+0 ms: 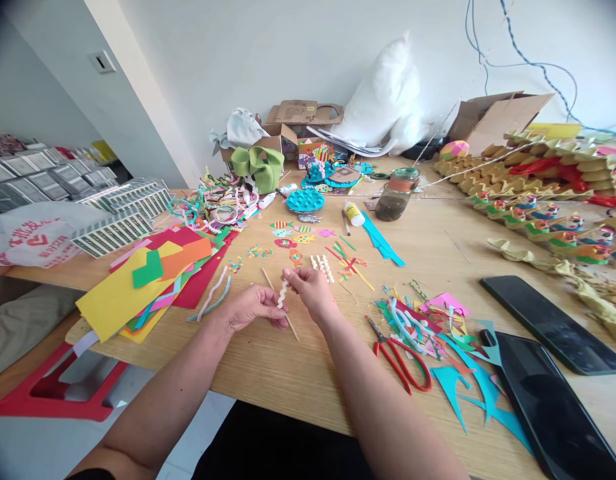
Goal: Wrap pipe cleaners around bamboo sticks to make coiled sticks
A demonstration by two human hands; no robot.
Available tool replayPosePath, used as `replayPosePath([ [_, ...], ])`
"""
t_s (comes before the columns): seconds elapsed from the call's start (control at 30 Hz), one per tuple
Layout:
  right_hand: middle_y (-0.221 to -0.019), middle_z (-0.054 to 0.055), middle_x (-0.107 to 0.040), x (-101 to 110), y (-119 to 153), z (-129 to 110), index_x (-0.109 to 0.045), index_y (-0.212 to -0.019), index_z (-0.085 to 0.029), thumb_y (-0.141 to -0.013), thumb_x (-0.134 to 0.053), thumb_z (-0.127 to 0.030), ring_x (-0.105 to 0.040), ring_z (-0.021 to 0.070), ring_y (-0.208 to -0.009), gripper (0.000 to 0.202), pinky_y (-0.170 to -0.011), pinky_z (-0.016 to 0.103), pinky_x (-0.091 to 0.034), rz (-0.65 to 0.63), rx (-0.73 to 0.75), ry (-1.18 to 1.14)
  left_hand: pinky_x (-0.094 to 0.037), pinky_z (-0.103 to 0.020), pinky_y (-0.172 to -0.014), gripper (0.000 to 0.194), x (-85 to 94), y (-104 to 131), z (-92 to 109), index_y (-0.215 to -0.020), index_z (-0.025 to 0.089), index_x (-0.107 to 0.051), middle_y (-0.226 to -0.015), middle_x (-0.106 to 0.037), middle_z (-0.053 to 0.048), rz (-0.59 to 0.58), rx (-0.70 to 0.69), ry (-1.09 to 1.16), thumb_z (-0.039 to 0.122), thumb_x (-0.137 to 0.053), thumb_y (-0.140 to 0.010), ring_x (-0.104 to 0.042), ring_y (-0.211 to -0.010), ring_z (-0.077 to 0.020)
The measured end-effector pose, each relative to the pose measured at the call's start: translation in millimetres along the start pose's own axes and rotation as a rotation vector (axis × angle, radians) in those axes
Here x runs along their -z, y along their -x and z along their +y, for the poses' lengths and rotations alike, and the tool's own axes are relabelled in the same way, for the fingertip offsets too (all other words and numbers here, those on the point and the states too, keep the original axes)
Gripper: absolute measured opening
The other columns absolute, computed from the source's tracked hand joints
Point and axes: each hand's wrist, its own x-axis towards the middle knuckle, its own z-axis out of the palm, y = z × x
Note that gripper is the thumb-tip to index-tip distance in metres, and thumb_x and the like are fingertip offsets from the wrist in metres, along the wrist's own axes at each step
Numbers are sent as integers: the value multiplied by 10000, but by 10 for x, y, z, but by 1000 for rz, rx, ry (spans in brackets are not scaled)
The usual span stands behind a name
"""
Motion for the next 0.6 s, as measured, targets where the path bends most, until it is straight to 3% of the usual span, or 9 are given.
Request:
replayPosePath([
  [0.2,-591,12,-567,35,11,-54,-630,-658,-131,-673,-591,-601,-416,75,-493,472,-493,241,-293,-61,-103,-77,-500,-324,-698,316,2,3,11,-781,94,-629,-679,-699,-96,33,-34,12,307,-763,-590,-664,-640,-185],
  [0.37,-529,-12,-537,30,26,-33,-623,-611,-128,-591,-695,-542,-387,72,-482,421,-494,245,-278,-186,-85,-35,-493,-303,-692,312,-4,13,30,-800,94,-625,-687,-698,-93,54,-37,46,289,-764,-600,-667,-659,-186],
  [0.47,-509,-20,-525,36,7,-3,-617,-606,-136,-625,-687,-509,-383,71,-475,380,-491,244,-273,-144,-21,-58,-489,-312,-728,332,-1,16,43,-881,97,-615,-780,-703,-117,45,-52,116,335,-714,-671,-674,-731,-195],
  [0.6,-541,-14,-541,61,-31,26,-631,-642,-138,-632,-693,-484,-389,67,-469,352,-475,237,-277,4,2,-95,-490,-320,-735,358,15,11,48,-958,108,-596,-874,-697,-130,55,-61,184,324,-700,-693,-675,-733,-194],
])
